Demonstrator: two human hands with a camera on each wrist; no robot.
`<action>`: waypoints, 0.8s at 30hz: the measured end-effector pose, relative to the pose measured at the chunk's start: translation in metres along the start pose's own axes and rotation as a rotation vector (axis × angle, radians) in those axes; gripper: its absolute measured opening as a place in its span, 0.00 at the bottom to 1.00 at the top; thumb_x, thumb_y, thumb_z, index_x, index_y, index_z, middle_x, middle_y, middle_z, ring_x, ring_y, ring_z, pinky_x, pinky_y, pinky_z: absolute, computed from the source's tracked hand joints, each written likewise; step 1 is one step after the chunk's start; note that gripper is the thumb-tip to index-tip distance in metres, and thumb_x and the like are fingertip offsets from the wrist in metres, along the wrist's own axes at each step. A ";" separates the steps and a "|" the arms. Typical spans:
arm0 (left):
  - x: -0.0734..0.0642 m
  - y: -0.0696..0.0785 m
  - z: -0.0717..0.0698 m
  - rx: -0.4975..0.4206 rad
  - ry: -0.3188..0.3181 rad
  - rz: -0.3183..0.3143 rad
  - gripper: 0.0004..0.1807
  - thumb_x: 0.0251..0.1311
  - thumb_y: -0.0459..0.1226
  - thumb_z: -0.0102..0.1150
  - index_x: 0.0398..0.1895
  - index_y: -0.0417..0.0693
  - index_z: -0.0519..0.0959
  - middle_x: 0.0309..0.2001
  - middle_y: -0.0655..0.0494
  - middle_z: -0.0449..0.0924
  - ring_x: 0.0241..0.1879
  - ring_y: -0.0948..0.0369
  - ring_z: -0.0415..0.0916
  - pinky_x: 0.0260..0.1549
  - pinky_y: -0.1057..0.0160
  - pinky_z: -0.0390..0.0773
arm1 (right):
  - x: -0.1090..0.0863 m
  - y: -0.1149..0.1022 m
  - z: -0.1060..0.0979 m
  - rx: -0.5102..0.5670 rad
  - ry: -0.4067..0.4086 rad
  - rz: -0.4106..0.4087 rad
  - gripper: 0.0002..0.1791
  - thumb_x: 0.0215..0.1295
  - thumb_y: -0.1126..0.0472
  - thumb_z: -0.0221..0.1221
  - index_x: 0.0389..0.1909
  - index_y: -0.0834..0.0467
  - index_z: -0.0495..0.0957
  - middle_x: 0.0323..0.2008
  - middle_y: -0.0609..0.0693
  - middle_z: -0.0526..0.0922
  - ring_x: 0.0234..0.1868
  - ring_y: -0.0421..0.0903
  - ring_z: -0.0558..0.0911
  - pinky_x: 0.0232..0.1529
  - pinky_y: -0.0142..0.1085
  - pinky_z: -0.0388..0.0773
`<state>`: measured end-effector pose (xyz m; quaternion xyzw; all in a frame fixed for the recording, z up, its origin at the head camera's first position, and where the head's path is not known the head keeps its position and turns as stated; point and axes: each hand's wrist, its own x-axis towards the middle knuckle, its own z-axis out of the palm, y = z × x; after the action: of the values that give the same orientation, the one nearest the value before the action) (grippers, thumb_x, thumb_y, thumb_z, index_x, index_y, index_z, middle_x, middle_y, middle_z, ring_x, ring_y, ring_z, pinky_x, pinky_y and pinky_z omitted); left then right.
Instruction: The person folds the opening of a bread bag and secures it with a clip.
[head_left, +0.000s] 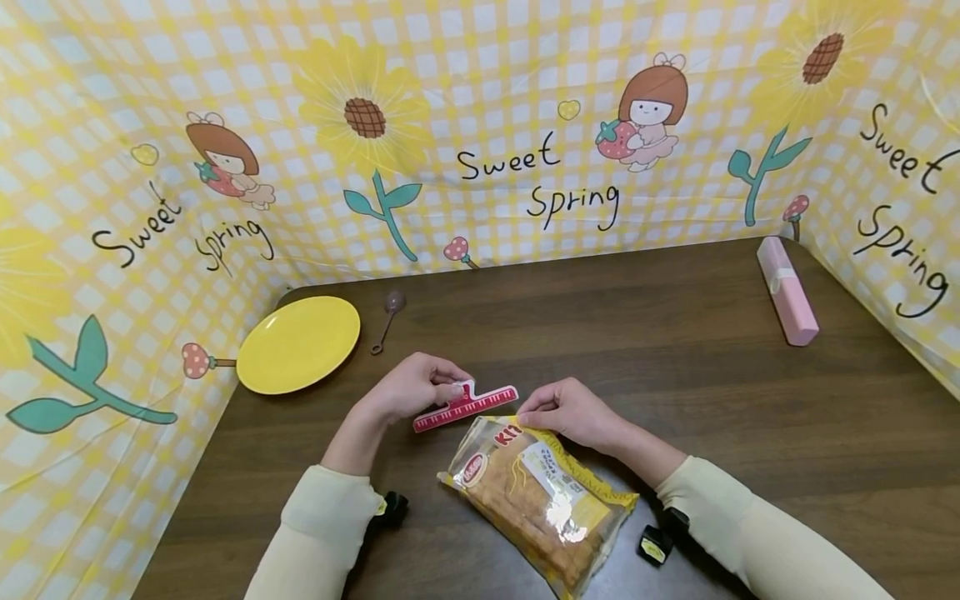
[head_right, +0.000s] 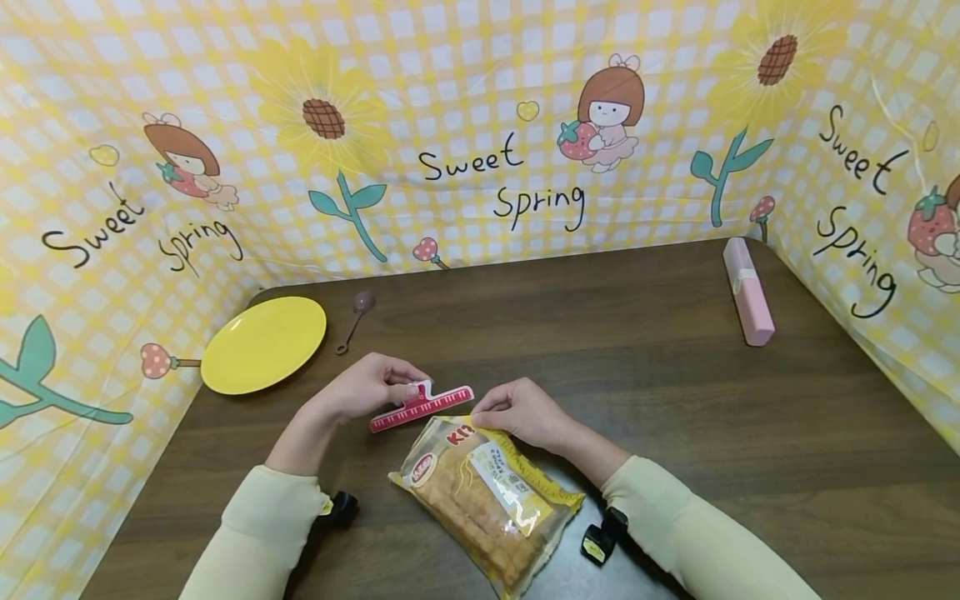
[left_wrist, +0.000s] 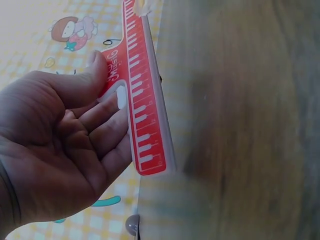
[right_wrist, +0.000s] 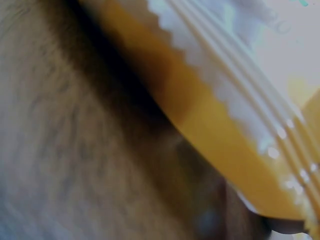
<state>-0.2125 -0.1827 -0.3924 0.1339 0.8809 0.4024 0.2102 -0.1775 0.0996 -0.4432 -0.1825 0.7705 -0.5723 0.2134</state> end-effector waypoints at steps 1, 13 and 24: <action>0.001 0.000 0.001 0.004 0.005 0.001 0.09 0.67 0.34 0.63 0.48 0.47 0.88 0.38 0.56 0.86 0.36 0.58 0.78 0.39 0.57 0.79 | 0.000 0.000 0.000 -0.001 -0.001 0.001 0.09 0.68 0.57 0.66 0.39 0.58 0.88 0.32 0.50 0.88 0.31 0.44 0.83 0.30 0.35 0.78; 0.002 0.009 0.009 0.030 -0.011 -0.022 0.07 0.66 0.33 0.64 0.44 0.47 0.89 0.30 0.56 0.85 0.29 0.58 0.75 0.30 0.60 0.75 | 0.002 0.000 -0.004 0.017 -0.047 -0.014 0.10 0.68 0.56 0.66 0.40 0.59 0.88 0.34 0.51 0.88 0.33 0.45 0.83 0.32 0.35 0.78; -0.002 0.012 -0.002 0.029 -0.038 -0.039 0.08 0.67 0.31 0.62 0.44 0.46 0.89 0.35 0.55 0.85 0.32 0.56 0.77 0.35 0.55 0.79 | 0.003 0.000 -0.008 0.024 -0.062 -0.007 0.09 0.68 0.57 0.66 0.39 0.60 0.88 0.33 0.51 0.88 0.31 0.46 0.84 0.30 0.34 0.78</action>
<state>-0.2112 -0.1771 -0.3810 0.1277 0.8848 0.3829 0.2328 -0.1847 0.1042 -0.4418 -0.2002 0.7560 -0.5764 0.2371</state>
